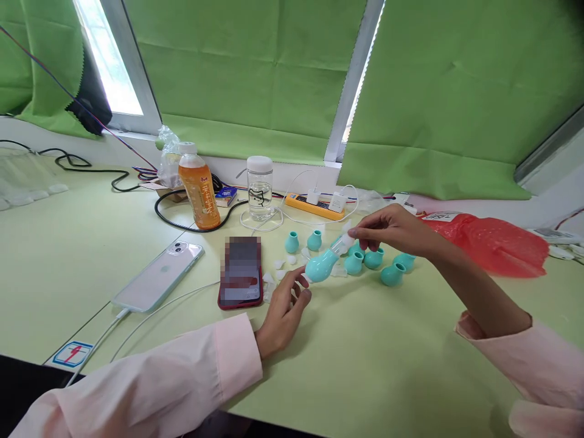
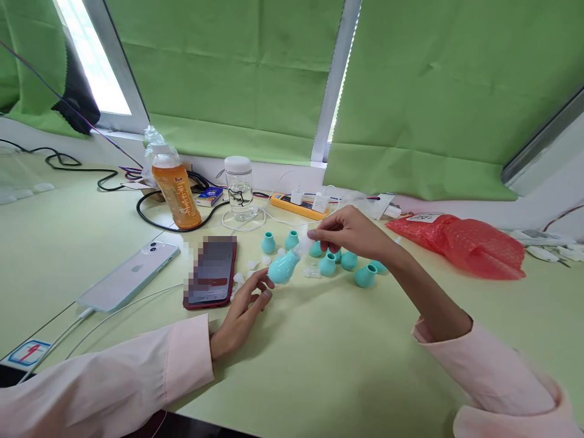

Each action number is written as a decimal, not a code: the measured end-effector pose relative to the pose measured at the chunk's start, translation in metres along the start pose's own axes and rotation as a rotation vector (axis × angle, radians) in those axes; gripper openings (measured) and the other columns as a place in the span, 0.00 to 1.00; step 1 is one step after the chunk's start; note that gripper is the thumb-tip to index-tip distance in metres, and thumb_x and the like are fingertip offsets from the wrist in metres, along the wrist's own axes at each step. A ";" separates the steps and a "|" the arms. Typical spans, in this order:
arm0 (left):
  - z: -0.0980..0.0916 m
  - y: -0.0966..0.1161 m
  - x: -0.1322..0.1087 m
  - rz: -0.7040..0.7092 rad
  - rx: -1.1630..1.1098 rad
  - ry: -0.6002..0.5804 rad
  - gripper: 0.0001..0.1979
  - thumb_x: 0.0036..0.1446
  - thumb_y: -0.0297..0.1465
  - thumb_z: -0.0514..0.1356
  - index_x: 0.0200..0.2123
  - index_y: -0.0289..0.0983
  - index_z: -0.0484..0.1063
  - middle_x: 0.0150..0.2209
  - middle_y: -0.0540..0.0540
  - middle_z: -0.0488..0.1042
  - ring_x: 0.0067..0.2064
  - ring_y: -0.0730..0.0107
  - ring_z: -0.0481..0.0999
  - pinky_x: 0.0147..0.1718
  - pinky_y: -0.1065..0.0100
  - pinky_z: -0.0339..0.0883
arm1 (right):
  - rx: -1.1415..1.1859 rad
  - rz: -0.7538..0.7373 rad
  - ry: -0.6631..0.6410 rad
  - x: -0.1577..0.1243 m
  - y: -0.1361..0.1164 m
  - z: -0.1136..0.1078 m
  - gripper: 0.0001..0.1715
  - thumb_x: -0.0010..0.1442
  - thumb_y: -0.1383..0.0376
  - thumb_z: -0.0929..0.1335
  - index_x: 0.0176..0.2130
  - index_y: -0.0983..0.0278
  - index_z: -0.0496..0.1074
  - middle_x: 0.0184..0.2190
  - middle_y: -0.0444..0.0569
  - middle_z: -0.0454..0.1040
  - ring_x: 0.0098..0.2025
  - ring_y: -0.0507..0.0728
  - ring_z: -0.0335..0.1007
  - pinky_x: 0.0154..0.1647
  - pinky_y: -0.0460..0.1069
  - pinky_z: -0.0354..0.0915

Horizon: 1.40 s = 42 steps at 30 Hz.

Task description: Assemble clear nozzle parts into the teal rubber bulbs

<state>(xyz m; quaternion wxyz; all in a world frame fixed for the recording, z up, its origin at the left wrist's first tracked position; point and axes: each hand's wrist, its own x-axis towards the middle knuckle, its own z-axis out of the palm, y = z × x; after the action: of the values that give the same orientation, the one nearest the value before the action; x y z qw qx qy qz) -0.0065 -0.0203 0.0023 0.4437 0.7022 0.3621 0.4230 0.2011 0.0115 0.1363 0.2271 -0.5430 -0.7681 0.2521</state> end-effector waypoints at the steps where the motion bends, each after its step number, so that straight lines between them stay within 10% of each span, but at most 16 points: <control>1: 0.000 0.000 0.000 -0.006 -0.014 0.003 0.15 0.56 0.31 0.47 0.48 0.39 0.55 0.36 0.47 0.62 0.33 0.73 0.62 0.27 0.73 0.60 | -0.031 0.008 0.022 0.003 0.002 -0.001 0.16 0.49 0.55 0.65 0.21 0.65 0.72 0.16 0.45 0.69 0.18 0.49 0.62 0.18 0.45 0.59; 14: 0.001 0.000 -0.009 0.413 0.290 -0.223 0.06 0.49 0.22 0.47 0.30 0.34 0.62 0.24 0.50 0.62 0.25 0.76 0.60 0.23 0.74 0.55 | -0.639 0.066 0.186 0.040 0.033 0.030 0.22 0.51 0.54 0.61 0.17 0.66 0.69 0.18 0.48 0.70 0.22 0.53 0.63 0.20 0.45 0.51; 20: 0.001 0.000 -0.009 0.487 0.409 -0.331 0.08 0.48 0.22 0.47 0.31 0.34 0.64 0.24 0.48 0.66 0.25 0.75 0.64 0.24 0.74 0.58 | -0.809 0.006 0.403 0.025 0.016 0.049 0.22 0.53 0.53 0.59 0.34 0.68 0.71 0.23 0.52 0.71 0.29 0.59 0.65 0.24 0.48 0.51; 24: 0.002 -0.001 -0.010 0.540 0.472 -0.372 0.09 0.49 0.24 0.47 0.32 0.33 0.65 0.25 0.47 0.69 0.25 0.74 0.66 0.25 0.74 0.60 | -0.778 -0.327 0.088 0.021 0.002 0.087 0.16 0.58 0.64 0.57 0.38 0.66 0.69 0.31 0.51 0.71 0.32 0.55 0.66 0.28 0.47 0.54; 29: 0.003 -0.002 -0.010 0.561 0.522 -0.388 0.09 0.49 0.24 0.47 0.32 0.34 0.65 0.26 0.47 0.70 0.26 0.74 0.67 0.26 0.75 0.60 | -0.753 -0.369 -0.040 0.042 0.004 0.121 0.14 0.58 0.65 0.59 0.43 0.62 0.67 0.36 0.52 0.68 0.37 0.56 0.65 0.28 0.46 0.56; 42: 0.004 -0.003 -0.011 0.563 0.611 -0.362 0.08 0.50 0.25 0.47 0.32 0.34 0.64 0.27 0.48 0.69 0.26 0.74 0.67 0.25 0.74 0.60 | -0.681 -0.388 -0.156 0.036 0.015 0.117 0.10 0.51 0.67 0.64 0.35 0.62 0.73 0.36 0.50 0.64 0.37 0.55 0.62 0.30 0.47 0.58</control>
<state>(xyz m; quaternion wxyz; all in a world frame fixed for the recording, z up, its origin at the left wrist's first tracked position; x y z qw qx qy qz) -0.0069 -0.0301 -0.0047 0.1401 0.9347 0.1820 0.2714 0.1281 0.0340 0.0394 0.0183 -0.4114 -0.9110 -0.0241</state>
